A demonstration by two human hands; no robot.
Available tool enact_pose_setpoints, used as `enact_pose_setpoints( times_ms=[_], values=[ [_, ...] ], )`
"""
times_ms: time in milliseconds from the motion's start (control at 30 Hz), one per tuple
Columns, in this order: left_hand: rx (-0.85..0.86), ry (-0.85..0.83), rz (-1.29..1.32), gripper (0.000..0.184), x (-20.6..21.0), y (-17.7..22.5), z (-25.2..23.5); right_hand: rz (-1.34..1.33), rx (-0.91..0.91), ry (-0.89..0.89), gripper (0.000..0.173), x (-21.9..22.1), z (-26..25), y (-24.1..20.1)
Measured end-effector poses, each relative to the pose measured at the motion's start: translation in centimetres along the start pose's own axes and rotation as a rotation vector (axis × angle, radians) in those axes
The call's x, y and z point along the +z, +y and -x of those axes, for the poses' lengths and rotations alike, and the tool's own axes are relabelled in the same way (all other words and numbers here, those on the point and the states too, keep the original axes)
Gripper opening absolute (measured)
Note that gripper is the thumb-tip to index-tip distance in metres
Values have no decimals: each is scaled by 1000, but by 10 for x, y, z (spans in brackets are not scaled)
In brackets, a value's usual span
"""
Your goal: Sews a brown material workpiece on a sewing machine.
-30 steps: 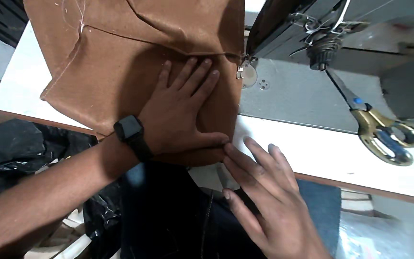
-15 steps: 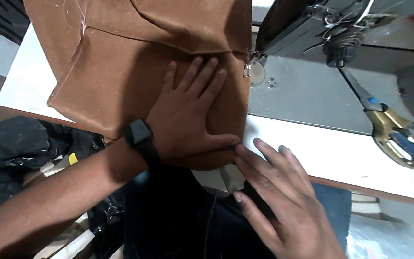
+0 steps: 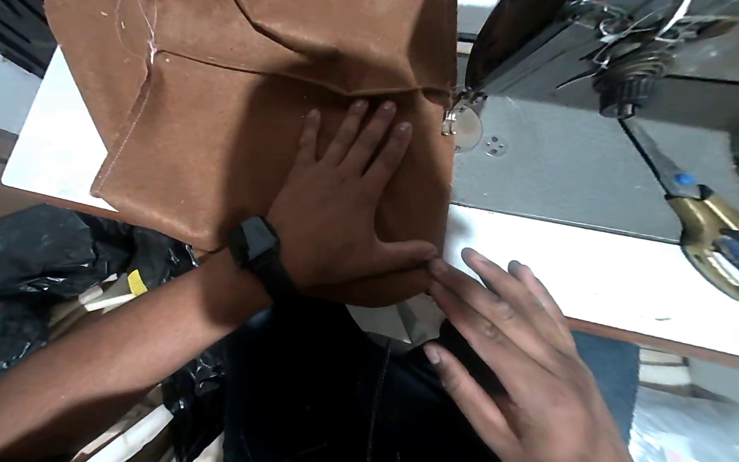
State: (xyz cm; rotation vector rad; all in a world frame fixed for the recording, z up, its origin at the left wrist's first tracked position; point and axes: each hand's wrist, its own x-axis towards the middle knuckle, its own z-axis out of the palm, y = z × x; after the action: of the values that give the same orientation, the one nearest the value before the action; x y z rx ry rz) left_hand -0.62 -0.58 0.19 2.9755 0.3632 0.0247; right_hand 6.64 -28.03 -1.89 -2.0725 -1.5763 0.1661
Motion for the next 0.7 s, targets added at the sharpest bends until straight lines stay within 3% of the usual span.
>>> enact_pose_setpoints(
  times_ms=[700],
  values=[
    [-4,-12,-5,131,-1,0,-1,-2,12,-11,49,-2,-1,-1]
  ],
)
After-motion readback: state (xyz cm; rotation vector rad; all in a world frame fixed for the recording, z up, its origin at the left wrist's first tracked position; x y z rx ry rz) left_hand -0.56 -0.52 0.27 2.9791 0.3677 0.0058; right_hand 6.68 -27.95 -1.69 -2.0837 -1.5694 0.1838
